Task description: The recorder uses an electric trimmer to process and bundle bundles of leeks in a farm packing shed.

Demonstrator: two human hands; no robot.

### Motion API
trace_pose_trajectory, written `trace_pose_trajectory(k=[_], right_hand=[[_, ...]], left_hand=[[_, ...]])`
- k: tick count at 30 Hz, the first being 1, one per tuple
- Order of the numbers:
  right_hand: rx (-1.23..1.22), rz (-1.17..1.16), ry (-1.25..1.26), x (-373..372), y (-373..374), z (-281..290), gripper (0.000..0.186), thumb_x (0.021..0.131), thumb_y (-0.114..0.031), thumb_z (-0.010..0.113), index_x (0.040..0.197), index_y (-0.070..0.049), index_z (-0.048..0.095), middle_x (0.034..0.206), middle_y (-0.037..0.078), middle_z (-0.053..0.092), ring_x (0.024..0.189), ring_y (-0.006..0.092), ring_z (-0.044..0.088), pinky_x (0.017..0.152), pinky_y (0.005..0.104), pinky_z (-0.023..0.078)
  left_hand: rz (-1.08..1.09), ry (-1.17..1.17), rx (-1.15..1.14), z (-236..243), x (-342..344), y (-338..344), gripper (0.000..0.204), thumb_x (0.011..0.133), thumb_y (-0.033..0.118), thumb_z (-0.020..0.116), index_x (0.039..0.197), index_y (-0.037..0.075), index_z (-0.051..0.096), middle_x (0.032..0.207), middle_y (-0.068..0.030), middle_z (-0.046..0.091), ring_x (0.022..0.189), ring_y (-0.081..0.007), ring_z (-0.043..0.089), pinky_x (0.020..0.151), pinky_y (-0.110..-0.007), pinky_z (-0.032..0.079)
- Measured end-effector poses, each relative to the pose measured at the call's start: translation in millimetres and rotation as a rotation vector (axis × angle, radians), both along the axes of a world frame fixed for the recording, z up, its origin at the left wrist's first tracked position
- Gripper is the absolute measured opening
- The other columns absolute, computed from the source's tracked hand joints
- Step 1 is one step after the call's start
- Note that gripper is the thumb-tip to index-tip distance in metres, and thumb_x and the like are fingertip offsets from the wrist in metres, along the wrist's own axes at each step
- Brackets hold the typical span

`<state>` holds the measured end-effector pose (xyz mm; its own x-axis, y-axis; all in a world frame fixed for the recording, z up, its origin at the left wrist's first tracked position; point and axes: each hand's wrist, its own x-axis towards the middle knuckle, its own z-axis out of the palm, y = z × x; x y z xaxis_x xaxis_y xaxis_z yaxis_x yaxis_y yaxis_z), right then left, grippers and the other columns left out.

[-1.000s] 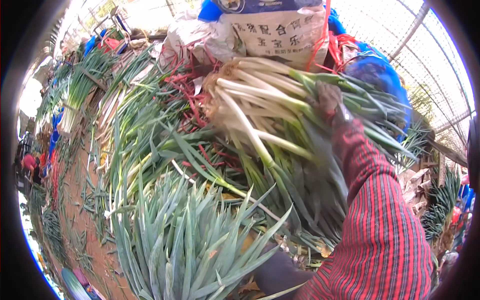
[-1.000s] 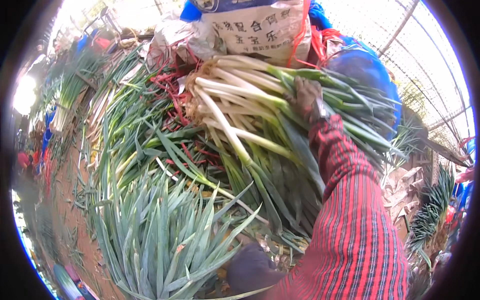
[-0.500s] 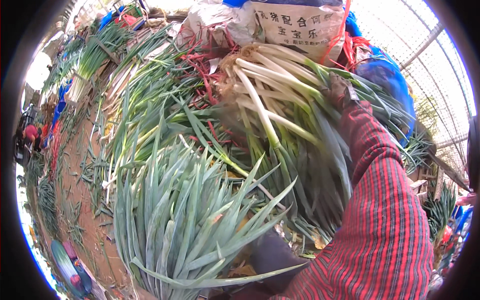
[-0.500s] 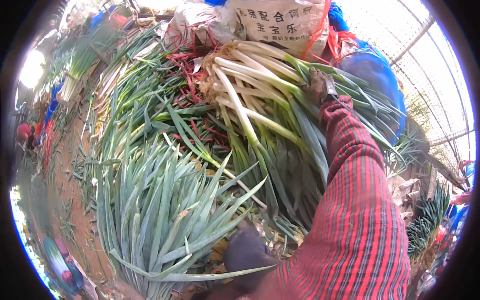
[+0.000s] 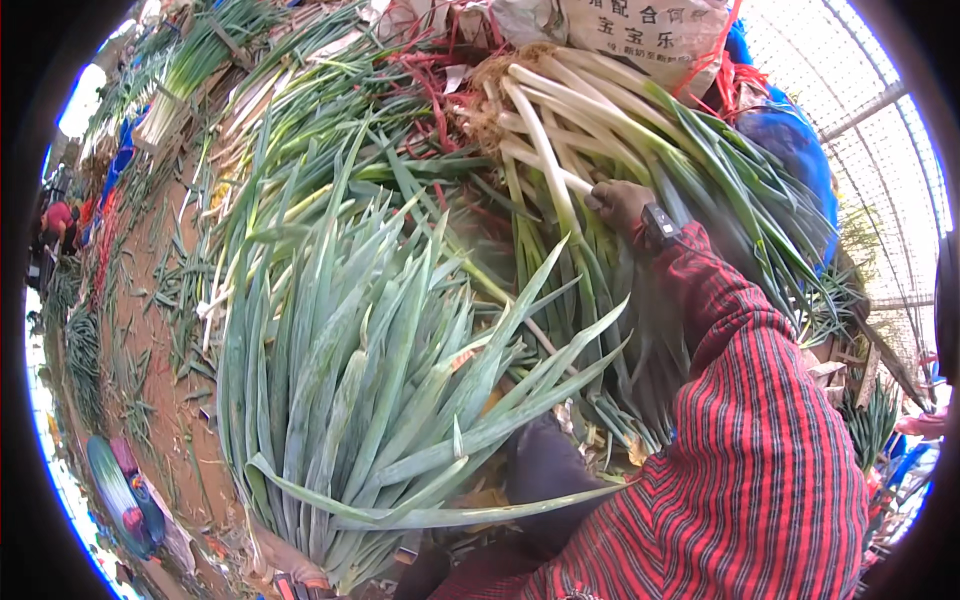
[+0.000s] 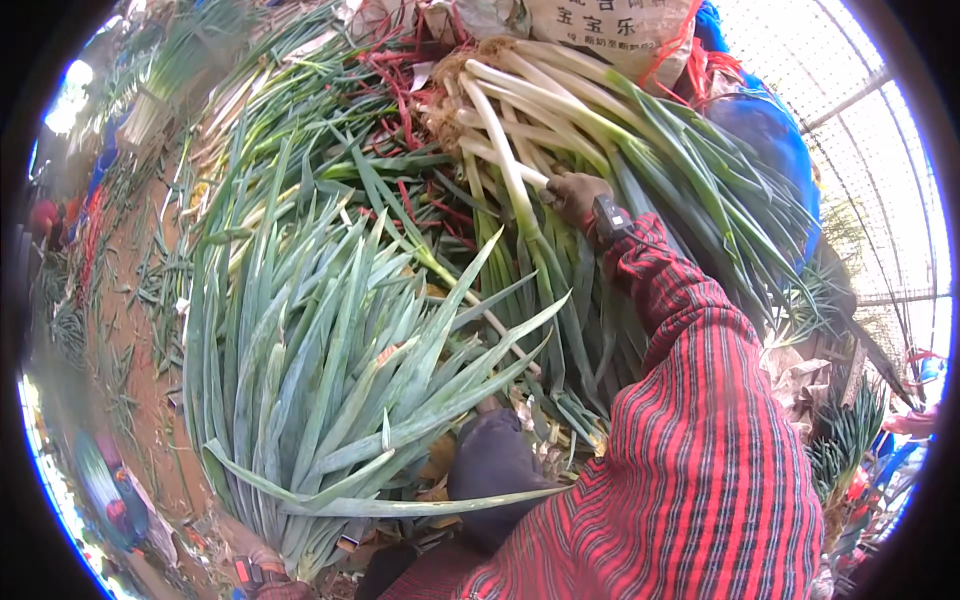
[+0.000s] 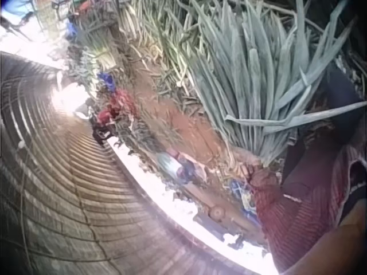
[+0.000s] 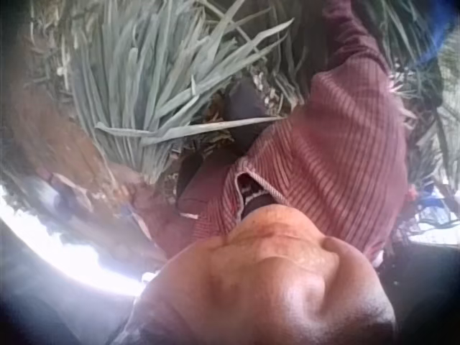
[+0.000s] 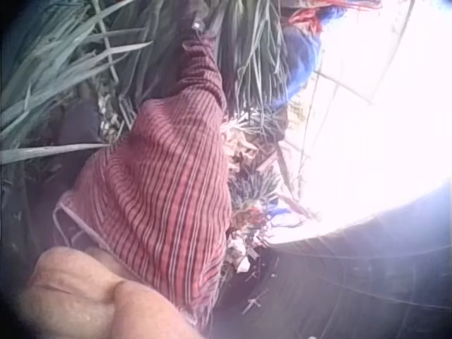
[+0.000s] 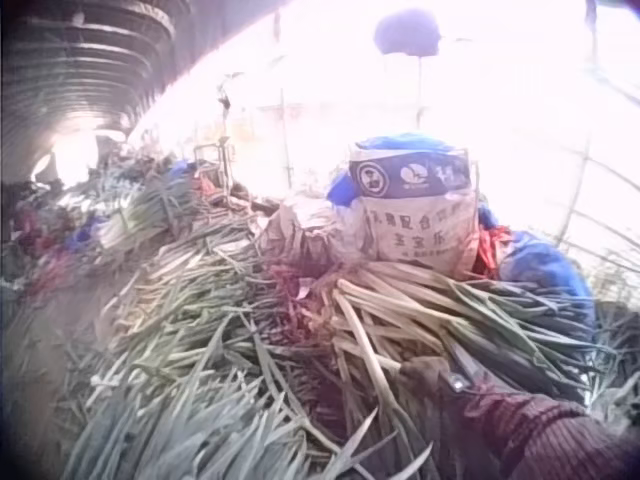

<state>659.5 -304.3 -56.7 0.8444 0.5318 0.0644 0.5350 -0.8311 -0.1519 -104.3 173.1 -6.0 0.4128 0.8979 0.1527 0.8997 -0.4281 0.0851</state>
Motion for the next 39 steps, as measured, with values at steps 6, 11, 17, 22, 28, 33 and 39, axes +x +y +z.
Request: trace_pose_trajectory(k=[6, 11, 17, 22, 28, 33, 39], right_hand=[[-0.007, 0.540, 0.048, -70, 20, -76, 0.018, 0.086, -0.028, 0.065, 0.081, -0.012, 0.072, 0.074, 0.014, 0.069, 0.071, 0.0371, 0.071, 0.063, 0.0487, 0.058], [0.725, 0.456, 0.323, -74, 79, -169, 0.033, 0.085, -0.026, 0.066, 0.110, -0.004, 0.068, 0.108, 0.023, 0.070, 0.101, 0.0387, 0.070, 0.083, 0.0484, 0.058], [0.218, -0.314, 0.217, -43, 135, -180, 0.059, 0.088, -0.024, 0.065, 0.139, 0.001, 0.052, 0.131, 0.035, 0.059, 0.121, 0.0468, 0.060, 0.105, 0.0575, 0.046], [0.268, -0.388, 0.561, -17, 140, -176, 0.044, 0.090, -0.028, 0.072, 0.125, -0.003, 0.066, 0.109, 0.021, 0.070, 0.099, 0.0336, 0.068, 0.089, 0.0443, 0.052], [0.695, -0.363, 1.154, -21, 115, -158, 0.034, 0.087, -0.022, 0.079, 0.114, -0.003, 0.073, 0.097, 0.004, 0.074, 0.088, 0.0145, 0.068, 0.079, 0.0313, 0.053], [0.715, -0.200, 1.186, -69, 99, -80, 0.031, 0.092, -0.028, 0.074, 0.108, -0.001, 0.072, 0.089, 0.005, 0.070, 0.079, 0.0165, 0.063, 0.074, 0.0348, 0.050], [0.680, -0.238, 1.101, -54, 77, 33, 0.033, 0.097, -0.034, 0.067, 0.107, -0.003, 0.072, 0.090, 0.005, 0.068, 0.077, 0.0188, 0.062, 0.077, 0.0377, 0.051]], left_hand=[[-0.032, -0.063, -0.091, -2, 5, -3, 0.051, 0.109, 0.010, 0.031, 0.158, -0.004, 0.028, 0.164, -0.0120, 0.035, 0.150, -0.0215, 0.034, 0.126, -0.032, 0.023], [0.296, 0.679, -0.109, 30, 42, -18, 0.053, 0.109, 0.012, 0.026, 0.160, -0.002, 0.023, 0.168, -0.0102, 0.027, 0.153, -0.0196, 0.027, 0.127, -0.030, 0.019], [0.341, -0.123, -0.137, 52, 74, -44, 0.048, 0.111, 0.021, 0.034, 0.149, -0.008, 0.042, 0.154, -0.0209, 0.045, 0.141, -0.0300, 0.045, 0.122, -0.034, 0.031], [0.311, -0.293, -0.125, 43, 54, -37, 0.047, 0.111, 0.020, 0.036, 0.145, -0.011, 0.048, 0.148, -0.0258, 0.052, 0.136, -0.0344, 0.052, 0.120, -0.036, 0.036], [0.158, -0.282, -0.060, 23, 33, -24, 0.044, 0.112, 0.017, 0.034, 0.145, -0.007, 0.051, 0.149, -0.0169, 0.054, 0.139, -0.0271, 0.049, 0.121, -0.035, 0.031], [0.190, -0.359, -0.152, 34, 67, -42, 0.055, 0.112, 0.035, 0.036, 0.146, -0.005, 0.050, 0.151, -0.0181, 0.052, 0.142, -0.0297, 0.047, 0.120, -0.036, 0.031], [0.174, -0.447, -0.225, 55, 98, -57, 0.060, 0.110, 0.042, 0.034, 0.144, -0.004, 0.052, 0.148, -0.0245, 0.053, 0.139, -0.0365, 0.048, 0.118, -0.040, 0.034]])
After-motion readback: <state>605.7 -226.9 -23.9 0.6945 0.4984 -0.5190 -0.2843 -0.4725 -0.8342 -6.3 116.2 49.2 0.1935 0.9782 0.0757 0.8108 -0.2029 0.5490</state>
